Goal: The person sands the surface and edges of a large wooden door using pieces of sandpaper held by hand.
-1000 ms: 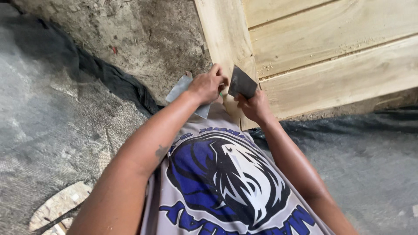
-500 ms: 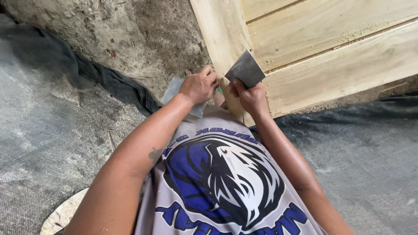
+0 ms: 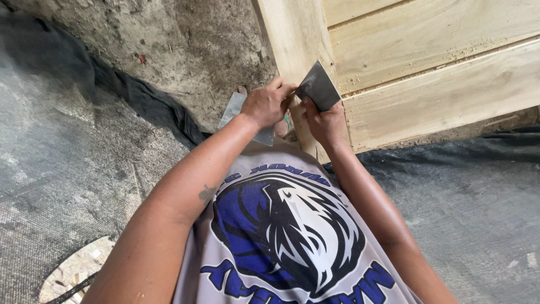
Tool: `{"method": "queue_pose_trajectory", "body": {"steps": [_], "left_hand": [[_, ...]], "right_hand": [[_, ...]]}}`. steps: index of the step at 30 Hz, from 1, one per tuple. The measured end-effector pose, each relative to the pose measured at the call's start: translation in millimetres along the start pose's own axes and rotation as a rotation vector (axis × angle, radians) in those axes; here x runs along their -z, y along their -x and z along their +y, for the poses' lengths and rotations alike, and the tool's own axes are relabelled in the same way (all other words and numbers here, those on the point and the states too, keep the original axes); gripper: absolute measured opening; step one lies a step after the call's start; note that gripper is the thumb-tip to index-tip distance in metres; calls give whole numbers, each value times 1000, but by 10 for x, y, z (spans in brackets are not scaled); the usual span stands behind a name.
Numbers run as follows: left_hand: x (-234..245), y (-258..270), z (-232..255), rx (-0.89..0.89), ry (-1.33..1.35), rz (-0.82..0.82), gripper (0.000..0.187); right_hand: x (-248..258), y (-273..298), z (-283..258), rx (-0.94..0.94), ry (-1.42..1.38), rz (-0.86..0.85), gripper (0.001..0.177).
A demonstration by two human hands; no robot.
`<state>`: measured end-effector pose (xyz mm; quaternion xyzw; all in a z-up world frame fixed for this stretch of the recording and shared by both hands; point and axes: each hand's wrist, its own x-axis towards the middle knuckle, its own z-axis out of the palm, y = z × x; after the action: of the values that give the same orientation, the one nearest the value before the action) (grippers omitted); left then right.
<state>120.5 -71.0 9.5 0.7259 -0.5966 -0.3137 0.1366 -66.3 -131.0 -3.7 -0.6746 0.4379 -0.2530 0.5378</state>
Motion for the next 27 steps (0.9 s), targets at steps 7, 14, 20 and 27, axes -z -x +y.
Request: {"method": "queue_pose_trajectory", "body": {"steps": [7,14,20,27], "left_hand": [[2,19,-10,59,39,9,18],[-90,79,-62,58,138,40,30],[-12,41,68,181,209,-64,21],[44,-169,79,99,315,-95,17]], "right_hand": [[33,-58,42,245,487,-55,29],[213,-282,17,112,534,-263,31],[190,-126,-64,158,436,-251,27],[177,109,-32,152,342,-103,19]]}}
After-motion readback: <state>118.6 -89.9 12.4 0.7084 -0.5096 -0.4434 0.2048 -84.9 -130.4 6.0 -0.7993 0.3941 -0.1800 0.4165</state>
